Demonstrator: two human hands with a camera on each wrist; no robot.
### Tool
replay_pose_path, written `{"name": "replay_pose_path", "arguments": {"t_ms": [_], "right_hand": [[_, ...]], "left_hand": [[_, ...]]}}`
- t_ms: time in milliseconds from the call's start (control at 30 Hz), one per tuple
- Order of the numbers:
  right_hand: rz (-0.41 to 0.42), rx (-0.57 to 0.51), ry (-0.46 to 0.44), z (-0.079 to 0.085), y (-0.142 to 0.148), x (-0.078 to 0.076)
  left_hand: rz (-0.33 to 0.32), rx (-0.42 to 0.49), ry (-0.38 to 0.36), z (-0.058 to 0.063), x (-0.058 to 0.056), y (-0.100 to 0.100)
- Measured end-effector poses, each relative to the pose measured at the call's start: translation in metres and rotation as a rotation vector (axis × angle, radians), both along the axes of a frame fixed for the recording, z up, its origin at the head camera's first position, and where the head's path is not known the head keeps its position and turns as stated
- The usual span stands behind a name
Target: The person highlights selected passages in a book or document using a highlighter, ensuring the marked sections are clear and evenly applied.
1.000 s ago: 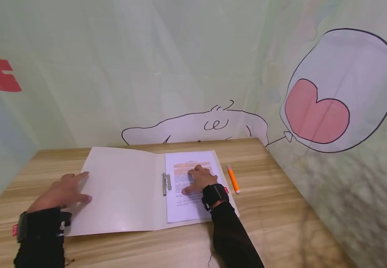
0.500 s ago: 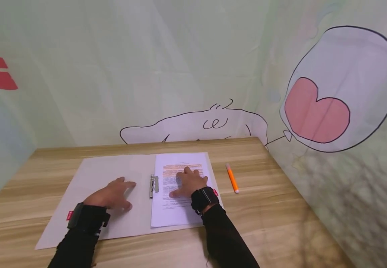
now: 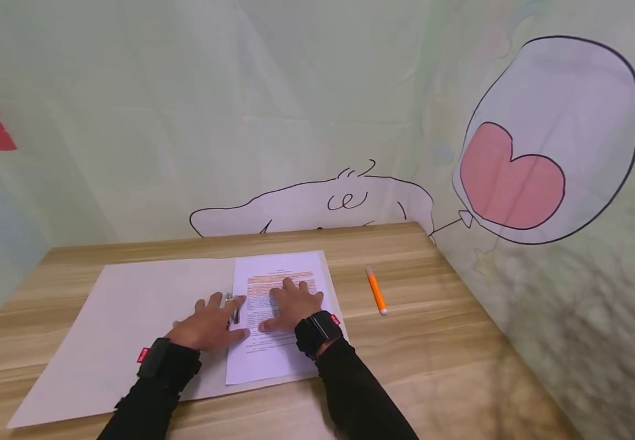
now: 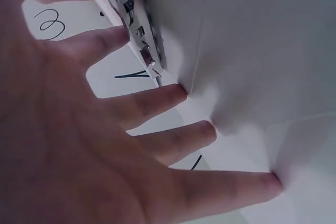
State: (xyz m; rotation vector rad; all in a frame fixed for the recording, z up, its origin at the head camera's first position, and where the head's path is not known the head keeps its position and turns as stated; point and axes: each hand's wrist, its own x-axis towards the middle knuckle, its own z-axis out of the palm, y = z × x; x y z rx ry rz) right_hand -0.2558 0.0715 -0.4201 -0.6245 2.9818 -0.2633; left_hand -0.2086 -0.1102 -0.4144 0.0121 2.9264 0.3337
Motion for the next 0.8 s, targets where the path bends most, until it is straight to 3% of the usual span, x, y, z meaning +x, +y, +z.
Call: {"name": "replay_pose_path", "arguments": {"t_ms": [567, 800], "right_hand": [[-0.020, -0.016, -0.042, 0.000, 0.001, 0.001], [-0.035, -0.022, -0.009, 0.004, -0.001, 0.002]], "left_hand": [[-0.014, -0.011, -0.012, 0.002, 0.000, -0.002], [-0.029, -0.123, 0.058, 0.012, 0.008, 0.004]]}}
